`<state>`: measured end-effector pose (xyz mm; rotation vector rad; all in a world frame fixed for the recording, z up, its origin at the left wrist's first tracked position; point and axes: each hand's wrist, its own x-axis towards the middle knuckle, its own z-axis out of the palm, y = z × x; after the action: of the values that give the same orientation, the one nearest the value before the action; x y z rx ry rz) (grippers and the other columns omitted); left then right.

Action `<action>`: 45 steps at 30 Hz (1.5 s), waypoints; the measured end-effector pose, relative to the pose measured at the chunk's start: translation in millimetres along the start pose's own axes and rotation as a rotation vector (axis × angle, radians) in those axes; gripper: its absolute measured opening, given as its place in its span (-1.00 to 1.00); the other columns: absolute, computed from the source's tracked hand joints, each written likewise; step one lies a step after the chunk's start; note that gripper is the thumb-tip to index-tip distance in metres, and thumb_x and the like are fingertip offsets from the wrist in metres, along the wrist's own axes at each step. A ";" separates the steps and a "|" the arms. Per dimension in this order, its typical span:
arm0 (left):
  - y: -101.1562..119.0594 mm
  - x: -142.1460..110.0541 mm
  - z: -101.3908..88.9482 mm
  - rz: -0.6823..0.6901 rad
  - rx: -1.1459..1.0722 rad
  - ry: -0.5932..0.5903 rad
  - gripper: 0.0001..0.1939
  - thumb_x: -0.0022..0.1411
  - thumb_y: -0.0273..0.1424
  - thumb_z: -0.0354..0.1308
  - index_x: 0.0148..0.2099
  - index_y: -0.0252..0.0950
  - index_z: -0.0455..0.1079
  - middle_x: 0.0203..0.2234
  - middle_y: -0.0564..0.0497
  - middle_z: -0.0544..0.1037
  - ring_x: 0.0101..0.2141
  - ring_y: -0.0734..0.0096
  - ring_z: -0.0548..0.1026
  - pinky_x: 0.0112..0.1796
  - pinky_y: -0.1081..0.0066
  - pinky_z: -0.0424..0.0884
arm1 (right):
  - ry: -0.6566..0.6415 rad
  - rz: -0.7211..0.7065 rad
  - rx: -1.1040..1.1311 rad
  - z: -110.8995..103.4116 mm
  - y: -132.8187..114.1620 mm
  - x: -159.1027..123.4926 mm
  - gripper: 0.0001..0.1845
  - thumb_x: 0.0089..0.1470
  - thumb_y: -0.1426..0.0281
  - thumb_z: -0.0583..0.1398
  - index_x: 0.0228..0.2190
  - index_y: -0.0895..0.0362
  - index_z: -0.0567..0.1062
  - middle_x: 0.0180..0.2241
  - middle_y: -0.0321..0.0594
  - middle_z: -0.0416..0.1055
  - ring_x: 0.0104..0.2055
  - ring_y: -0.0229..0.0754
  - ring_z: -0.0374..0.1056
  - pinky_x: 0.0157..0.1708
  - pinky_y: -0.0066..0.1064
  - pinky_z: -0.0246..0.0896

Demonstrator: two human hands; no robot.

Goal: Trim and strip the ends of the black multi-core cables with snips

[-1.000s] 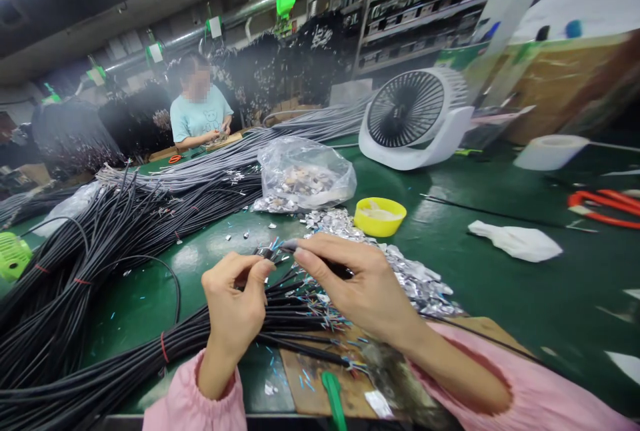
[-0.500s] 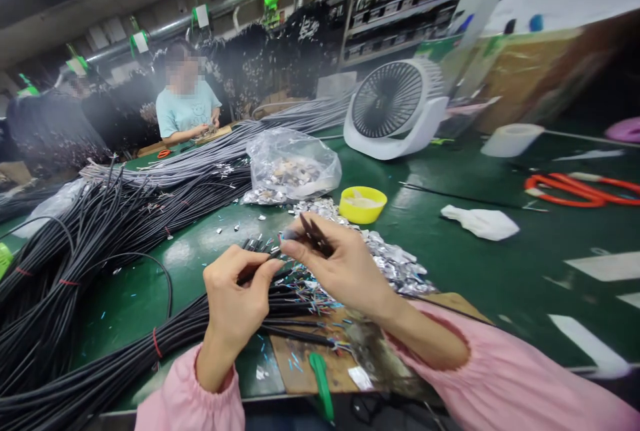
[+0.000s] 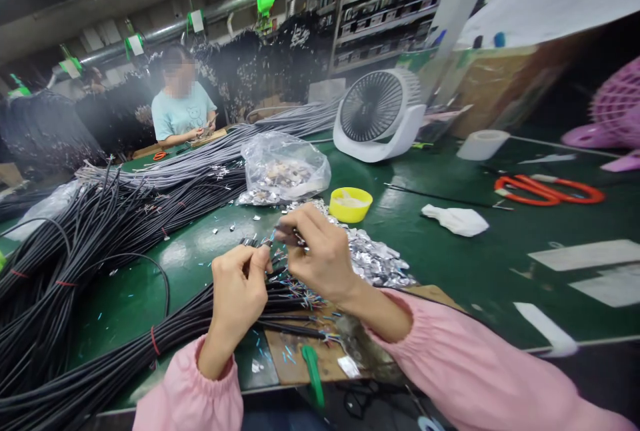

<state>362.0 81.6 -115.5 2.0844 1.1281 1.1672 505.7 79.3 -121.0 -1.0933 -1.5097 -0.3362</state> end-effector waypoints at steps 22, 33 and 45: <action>-3.6 0.6 0.9 -0.040 -0.047 0.008 -0.60 0.23 -0.33 -0.04 -0.62 -0.33 0.30 -0.75 0.11 0.29 -0.66 0.57 0.22 -0.59 0.52 0.07 | 0.044 0.064 0.150 -5.4 3.5 8.3 -0.86 0.05 0.49 0.10 -0.53 0.13 0.27 -0.53 -0.26 0.21 -0.49 -0.25 0.15 -0.51 -0.43 0.07; 0.3 0.9 1.8 -0.044 -0.046 0.056 -0.71 0.17 -0.32 0.05 -0.50 -0.34 0.45 -0.64 0.04 0.46 -0.60 0.52 0.34 -0.55 0.53 0.19 | -0.155 0.057 0.232 -2.1 -4.1 3.7 -0.78 0.13 0.43 0.10 -0.55 0.16 0.29 -0.59 -0.31 0.21 -0.57 -0.33 0.15 -0.61 -0.52 0.05; 0.0 1.2 1.5 -0.087 -0.103 0.093 -0.67 0.16 -0.28 0.04 -0.53 -0.35 0.45 -0.67 0.03 0.47 -0.64 0.53 0.35 -0.60 0.54 0.20 | -0.138 -0.173 0.193 -12.0 4.9 9.2 -0.87 0.11 0.56 0.06 -0.40 0.17 0.39 -0.48 -0.20 0.39 -0.45 -0.27 0.33 -0.49 -0.49 0.26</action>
<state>363.7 82.6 -115.8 1.9021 1.1633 1.2637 518.1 77.1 -111.2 -0.8494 -1.7268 -0.2318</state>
